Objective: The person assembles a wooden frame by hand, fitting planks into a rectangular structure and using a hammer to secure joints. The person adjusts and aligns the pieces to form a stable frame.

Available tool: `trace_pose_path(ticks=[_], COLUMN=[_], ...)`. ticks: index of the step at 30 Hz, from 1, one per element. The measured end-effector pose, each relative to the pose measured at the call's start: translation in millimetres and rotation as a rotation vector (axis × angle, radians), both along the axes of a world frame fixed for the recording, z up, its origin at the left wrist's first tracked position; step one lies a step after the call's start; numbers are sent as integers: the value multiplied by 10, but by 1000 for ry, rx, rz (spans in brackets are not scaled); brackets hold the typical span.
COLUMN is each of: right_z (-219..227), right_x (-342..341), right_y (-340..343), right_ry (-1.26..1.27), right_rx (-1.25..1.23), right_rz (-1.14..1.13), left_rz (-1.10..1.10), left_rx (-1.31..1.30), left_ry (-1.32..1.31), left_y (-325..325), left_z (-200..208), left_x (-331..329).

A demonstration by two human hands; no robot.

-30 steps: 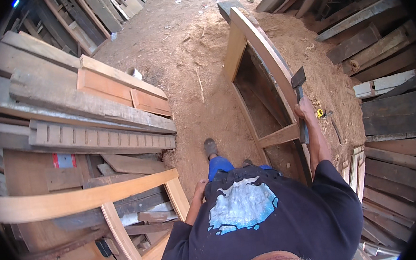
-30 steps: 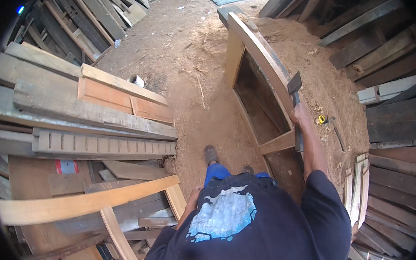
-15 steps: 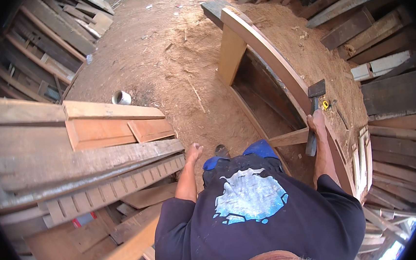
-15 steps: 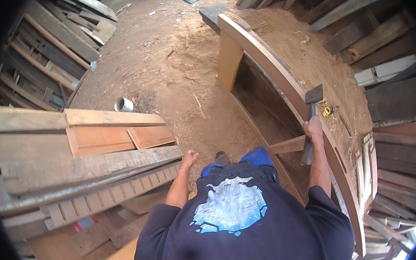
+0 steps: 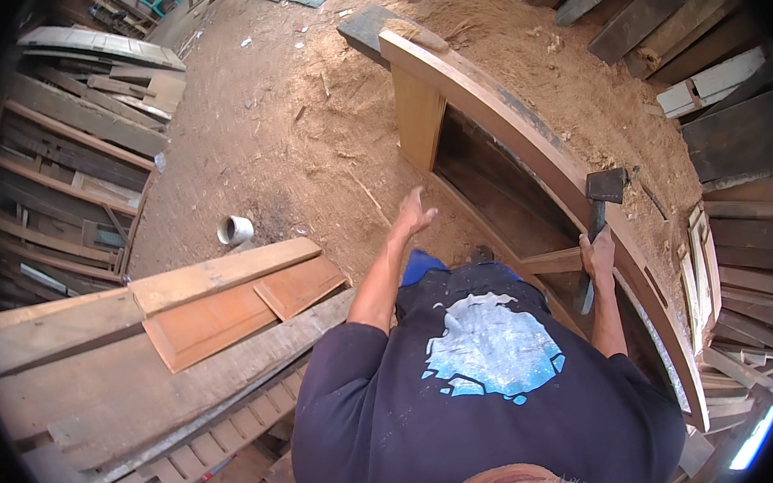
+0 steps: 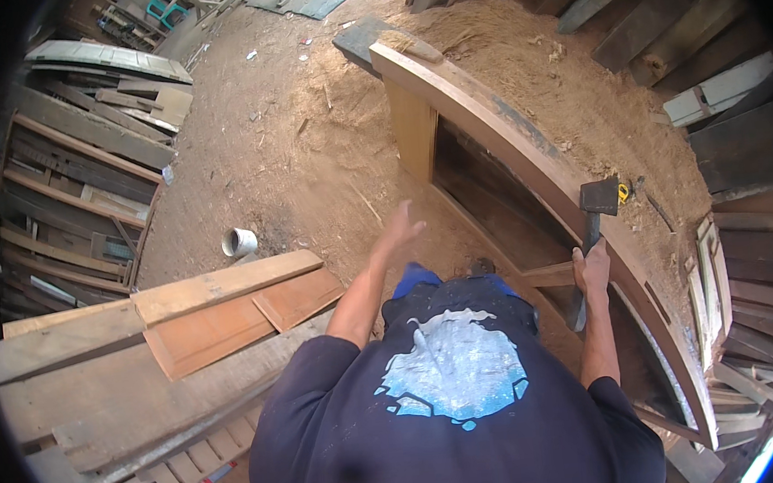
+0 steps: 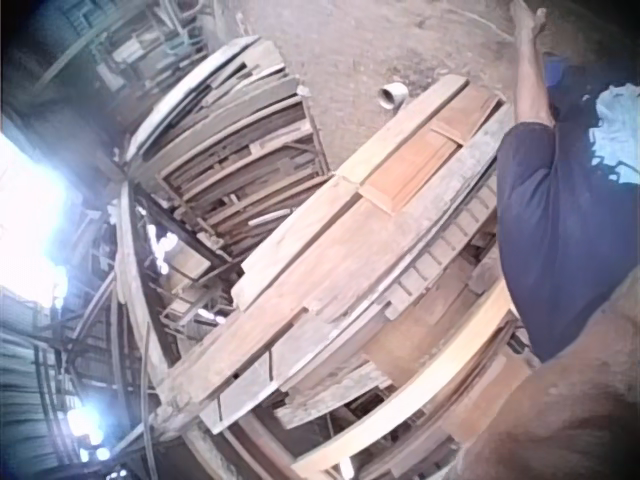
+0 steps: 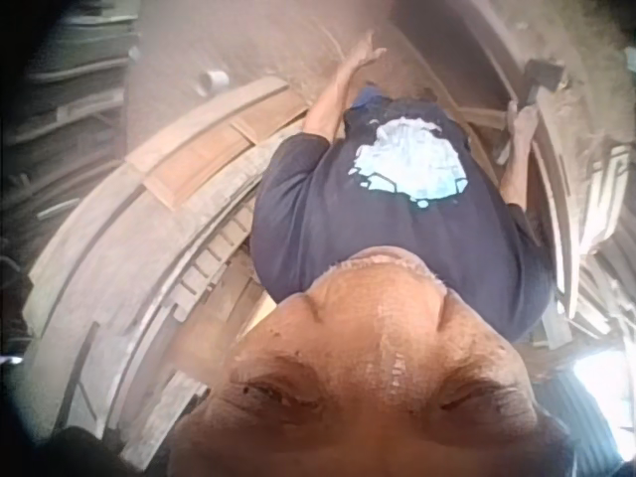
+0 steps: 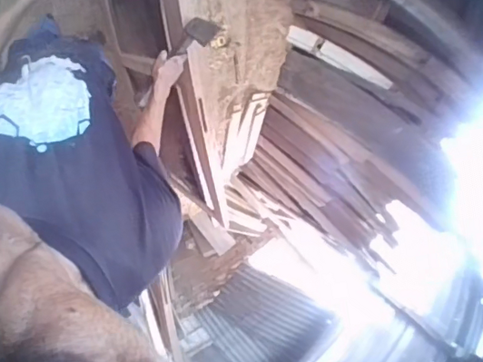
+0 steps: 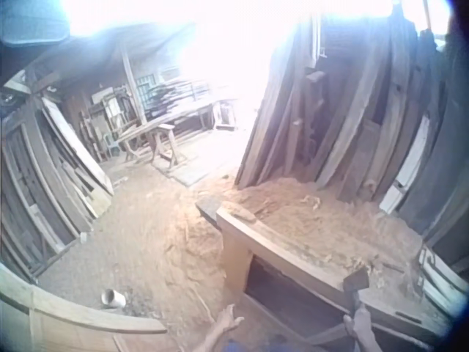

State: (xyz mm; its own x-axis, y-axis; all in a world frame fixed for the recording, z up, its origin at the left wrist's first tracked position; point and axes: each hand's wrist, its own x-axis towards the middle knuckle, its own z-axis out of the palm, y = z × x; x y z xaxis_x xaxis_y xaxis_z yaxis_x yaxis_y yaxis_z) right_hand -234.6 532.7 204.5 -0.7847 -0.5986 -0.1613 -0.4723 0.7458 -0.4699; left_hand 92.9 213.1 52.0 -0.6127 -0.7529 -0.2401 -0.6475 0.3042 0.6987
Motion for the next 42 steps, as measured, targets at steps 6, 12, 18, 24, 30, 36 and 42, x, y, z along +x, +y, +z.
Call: trace_pose_path(ticks=[6,12,18,24,30,36,42], right_z=[-242,-87,-348,-377,-870,-1402,-1362], right_x=[88,373,534,1313,1949,1754,1396], right_y=[-56,-412,-830,-1822,-2200,-3156,-4055], right_ry=[32,-24,-14,-573,-922,-1149,-1316], right_rx=[-34,6,-154,-1386,-1321,-1073,-985], right_rz=[-159,-445,-756,-1136,-1289,-1134,-1033], left_rz=[-104,-401,-751,-1152,-1357,-1739,-1671], left_rx=[-323,-674,-761,-668,-486,-426,-695], left_ry=[-170,-301,-385,-523,-427,-418,-503], left_y=[-1411,-2577,-3422,-3761,-3851,-4480,-3977], left_z=[650,1381,1341,1549,1373,610,1300], left_x=[-787,-1629,-2188,-2648,-2838,-3015,-2820])
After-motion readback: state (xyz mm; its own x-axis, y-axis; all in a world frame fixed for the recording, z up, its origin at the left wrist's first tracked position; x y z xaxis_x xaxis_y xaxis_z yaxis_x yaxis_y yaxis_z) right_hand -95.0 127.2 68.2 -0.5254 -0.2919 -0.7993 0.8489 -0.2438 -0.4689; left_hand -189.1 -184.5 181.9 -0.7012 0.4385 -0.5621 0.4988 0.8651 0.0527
